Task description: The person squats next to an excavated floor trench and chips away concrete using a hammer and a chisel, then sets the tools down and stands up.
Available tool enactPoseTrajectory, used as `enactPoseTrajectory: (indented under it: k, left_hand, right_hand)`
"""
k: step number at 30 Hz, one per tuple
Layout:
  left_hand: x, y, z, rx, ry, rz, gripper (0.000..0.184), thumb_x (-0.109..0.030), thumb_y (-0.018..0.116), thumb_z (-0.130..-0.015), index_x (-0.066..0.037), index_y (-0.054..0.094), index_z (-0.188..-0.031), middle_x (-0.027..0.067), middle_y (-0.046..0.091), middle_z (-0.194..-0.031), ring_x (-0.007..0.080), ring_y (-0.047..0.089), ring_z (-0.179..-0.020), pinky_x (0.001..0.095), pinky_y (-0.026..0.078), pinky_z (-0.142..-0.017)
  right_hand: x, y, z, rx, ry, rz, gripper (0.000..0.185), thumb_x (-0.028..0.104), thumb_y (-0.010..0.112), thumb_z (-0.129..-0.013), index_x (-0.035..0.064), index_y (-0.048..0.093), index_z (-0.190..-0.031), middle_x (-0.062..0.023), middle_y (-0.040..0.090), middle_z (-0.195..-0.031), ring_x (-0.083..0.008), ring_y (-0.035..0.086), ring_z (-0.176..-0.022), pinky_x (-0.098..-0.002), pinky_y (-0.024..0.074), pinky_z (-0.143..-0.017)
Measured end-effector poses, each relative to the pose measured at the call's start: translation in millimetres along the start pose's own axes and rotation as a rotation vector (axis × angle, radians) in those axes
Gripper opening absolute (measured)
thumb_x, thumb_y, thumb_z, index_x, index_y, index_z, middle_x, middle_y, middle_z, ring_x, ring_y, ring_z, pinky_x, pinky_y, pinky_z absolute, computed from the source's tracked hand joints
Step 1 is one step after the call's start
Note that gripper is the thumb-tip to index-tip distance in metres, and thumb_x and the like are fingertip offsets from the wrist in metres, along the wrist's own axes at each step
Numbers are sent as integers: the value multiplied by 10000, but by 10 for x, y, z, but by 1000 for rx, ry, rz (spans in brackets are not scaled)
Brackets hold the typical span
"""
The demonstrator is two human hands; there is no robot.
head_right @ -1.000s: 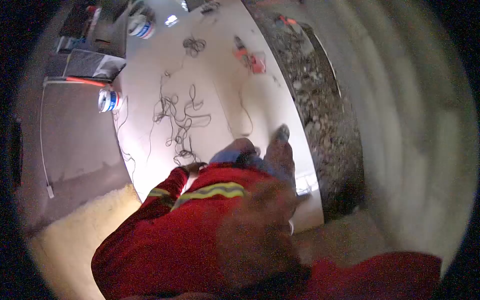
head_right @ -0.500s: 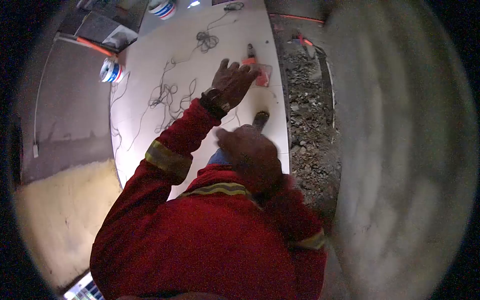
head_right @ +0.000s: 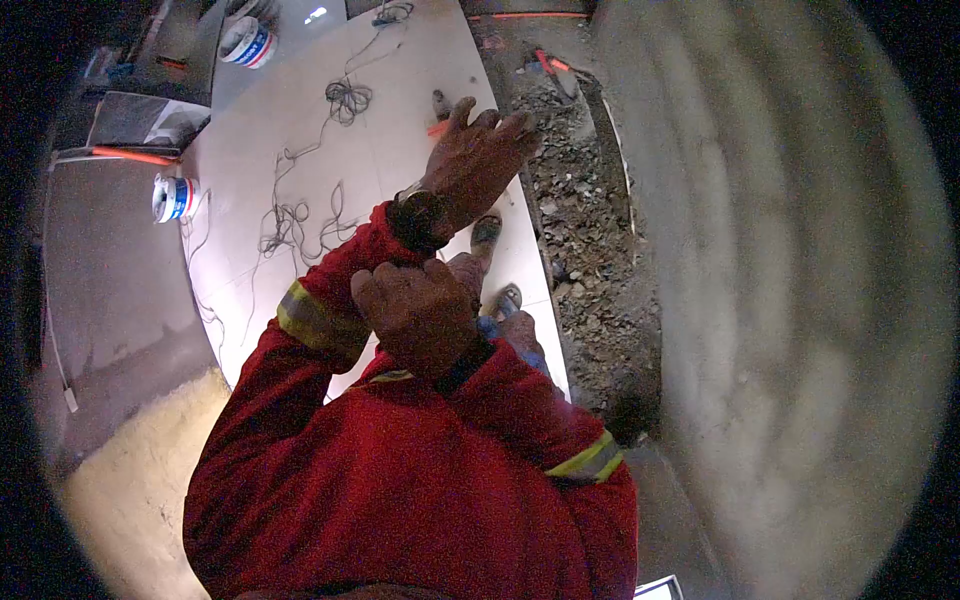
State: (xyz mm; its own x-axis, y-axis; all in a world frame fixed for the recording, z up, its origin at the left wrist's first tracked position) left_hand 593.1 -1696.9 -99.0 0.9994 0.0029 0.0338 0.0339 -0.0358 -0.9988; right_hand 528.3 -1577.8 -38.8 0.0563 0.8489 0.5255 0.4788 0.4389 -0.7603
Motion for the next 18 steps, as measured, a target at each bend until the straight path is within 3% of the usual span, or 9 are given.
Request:
enactPoseTrajectory:
  k: [4, 7, 10, 16, 18]
  left_hand:
    - [324, 23, -126, -160, -9, 47, 384, -112, 536, -817, -156, 580, -1196, 70, 505, -1241, 230, 524, -1054, 482, 293, -998]
    - [465, 13, -262, -95, -23, 65, 389, -98, 539, -808, -166, 586, -1189, 66, 501, -1250, 230, 515, -1080, 484, 292, -999]
    - [629, -1, -314, -50, -19, 139, 399, -90, 546, -799, -164, 586, -1189, 66, 500, -1255, 228, 506, -1104, 485, 290, -999]
    - [1054, 289, -313, -89, -41, 154, 406, -91, 530, -822, -155, 552, -1223, 66, 504, -1278, 255, 503, -1108, 474, 316, -995]
    - [1256, 491, -135, -45, -11, 421, 413, -157, 576, -847, -149, 522, -1256, 85, 513, -1286, 259, 527, -1102, 441, 351, -979]
  right_hand:
    - [-78, 141, -269, 63, -86, -205, 209, 236, 571, -779, 98, 536, -931, -56, 509, -725, -238, 558, -651, -372, 423, -562]
    - [-89, 360, -414, 247, -72, -321, 344, 384, 592, -780, 89, 533, -947, -58, 517, -742, -238, 569, -671, -380, 444, -594]
    - [-124, 345, -603, 171, -78, -300, 454, 509, 591, -759, 99, 531, -946, -59, 521, -753, -237, 572, -683, -387, 454, -607]
    - [-329, 398, -939, 300, -84, -361, 423, 461, 607, -762, 102, 548, -978, -67, 561, -813, -238, 587, -746, -377, 463, -639]
    - [-599, 492, -959, 425, -48, -238, 379, 409, 613, -768, 106, 558, -989, -73, 579, -824, -247, 593, -777, -389, 470, -655]
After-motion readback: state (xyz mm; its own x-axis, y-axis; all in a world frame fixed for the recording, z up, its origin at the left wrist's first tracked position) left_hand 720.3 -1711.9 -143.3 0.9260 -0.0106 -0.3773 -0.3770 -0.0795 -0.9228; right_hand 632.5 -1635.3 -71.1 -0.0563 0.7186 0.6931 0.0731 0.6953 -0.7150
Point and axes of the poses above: each hand's wrist, its own z-axis away from the middle knuckle, its own y-axis out of the palm, x = y × z, the point moved 6 cm from there along -z, towards the middle knuckle
